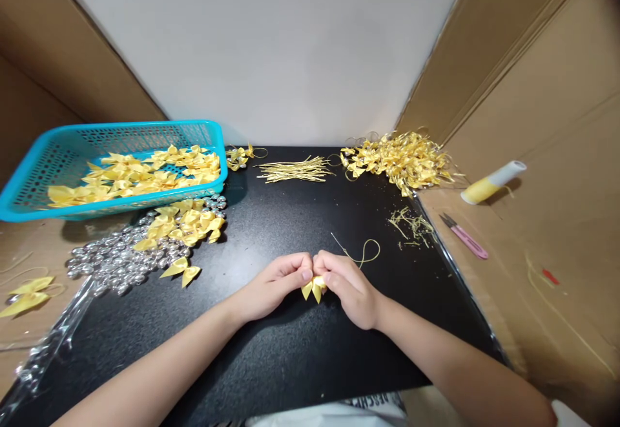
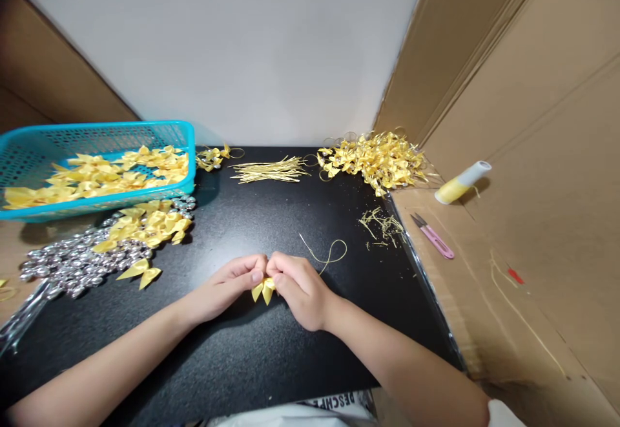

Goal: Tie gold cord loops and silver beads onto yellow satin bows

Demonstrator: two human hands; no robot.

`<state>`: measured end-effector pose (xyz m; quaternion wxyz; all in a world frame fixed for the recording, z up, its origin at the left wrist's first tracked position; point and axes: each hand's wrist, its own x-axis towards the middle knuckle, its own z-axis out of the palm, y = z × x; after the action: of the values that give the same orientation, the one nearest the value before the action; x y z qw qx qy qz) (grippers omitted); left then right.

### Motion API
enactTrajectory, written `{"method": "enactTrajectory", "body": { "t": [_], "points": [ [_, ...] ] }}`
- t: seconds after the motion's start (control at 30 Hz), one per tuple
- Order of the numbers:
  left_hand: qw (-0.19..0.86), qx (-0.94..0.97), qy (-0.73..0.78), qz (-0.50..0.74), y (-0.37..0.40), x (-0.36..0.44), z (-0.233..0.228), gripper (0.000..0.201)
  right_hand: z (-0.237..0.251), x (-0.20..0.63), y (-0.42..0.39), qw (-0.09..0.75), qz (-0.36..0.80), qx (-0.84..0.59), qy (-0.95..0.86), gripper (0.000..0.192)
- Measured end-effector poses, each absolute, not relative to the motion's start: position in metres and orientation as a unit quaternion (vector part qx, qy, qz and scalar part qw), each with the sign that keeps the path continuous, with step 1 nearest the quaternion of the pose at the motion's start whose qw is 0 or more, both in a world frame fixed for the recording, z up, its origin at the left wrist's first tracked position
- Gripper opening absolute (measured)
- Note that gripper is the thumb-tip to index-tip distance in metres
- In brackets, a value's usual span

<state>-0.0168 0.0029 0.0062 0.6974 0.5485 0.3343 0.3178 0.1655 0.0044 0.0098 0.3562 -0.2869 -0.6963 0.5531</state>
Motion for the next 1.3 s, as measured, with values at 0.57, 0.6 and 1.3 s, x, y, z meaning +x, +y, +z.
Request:
{"method": "enactTrajectory", "body": {
  "t": [0.57,0.6,1.3],
  "points": [
    [0.567,0.460,0.478,0.489,0.015,-0.020,0.007,0.028,0.011,0.195,0.040,0.386,0.242,-0.558,-0.694,0.003],
    [0.566,0.465,0.480,0.483,0.014,-0.019,0.008,0.028,0.010,0.195,0.039,0.339,0.219,-0.568,-0.717,0.004],
    [0.520,0.494,0.493,0.492,0.014,-0.016,0.008,0.020,0.004,0.181,0.030,0.133,0.089,-0.571,-0.805,0.017]
  ]
}}
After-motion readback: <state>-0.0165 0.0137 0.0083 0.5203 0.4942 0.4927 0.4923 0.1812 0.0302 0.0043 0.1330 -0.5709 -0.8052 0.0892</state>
